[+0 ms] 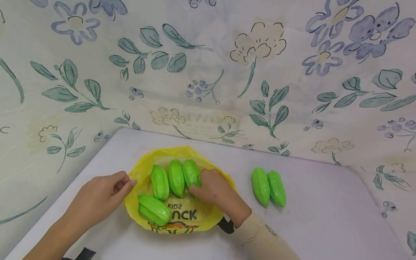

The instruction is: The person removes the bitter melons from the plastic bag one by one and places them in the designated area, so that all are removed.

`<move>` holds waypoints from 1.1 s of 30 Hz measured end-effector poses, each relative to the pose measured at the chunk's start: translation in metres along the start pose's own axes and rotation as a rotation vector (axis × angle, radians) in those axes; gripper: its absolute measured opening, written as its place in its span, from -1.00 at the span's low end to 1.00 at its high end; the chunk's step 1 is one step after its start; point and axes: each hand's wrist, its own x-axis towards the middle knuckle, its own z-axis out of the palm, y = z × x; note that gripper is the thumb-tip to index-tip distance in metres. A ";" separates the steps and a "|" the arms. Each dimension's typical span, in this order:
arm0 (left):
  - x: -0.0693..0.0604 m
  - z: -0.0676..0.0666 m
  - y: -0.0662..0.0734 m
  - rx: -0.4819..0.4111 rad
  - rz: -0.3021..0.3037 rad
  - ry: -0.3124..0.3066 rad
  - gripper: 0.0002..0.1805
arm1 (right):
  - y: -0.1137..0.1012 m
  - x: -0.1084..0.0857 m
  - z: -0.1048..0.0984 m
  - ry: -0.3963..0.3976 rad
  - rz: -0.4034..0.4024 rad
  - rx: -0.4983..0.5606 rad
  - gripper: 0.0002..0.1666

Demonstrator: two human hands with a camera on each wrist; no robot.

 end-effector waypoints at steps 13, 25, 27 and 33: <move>0.001 -0.001 0.001 0.004 -0.007 -0.008 -0.73 | -0.006 -0.006 -0.006 0.031 -0.033 -0.006 -0.68; 0.001 0.000 0.001 -0.009 -0.008 0.000 -0.72 | -0.012 -0.023 -0.012 0.067 -0.100 -0.016 -0.58; 0.001 0.000 0.001 -0.008 -0.008 0.001 -0.72 | -0.012 -0.026 -0.013 0.071 -0.114 -0.025 -0.51; 0.001 0.000 0.001 -0.004 -0.010 0.000 -0.71 | -0.012 -0.039 -0.020 0.074 -0.134 -0.026 -0.44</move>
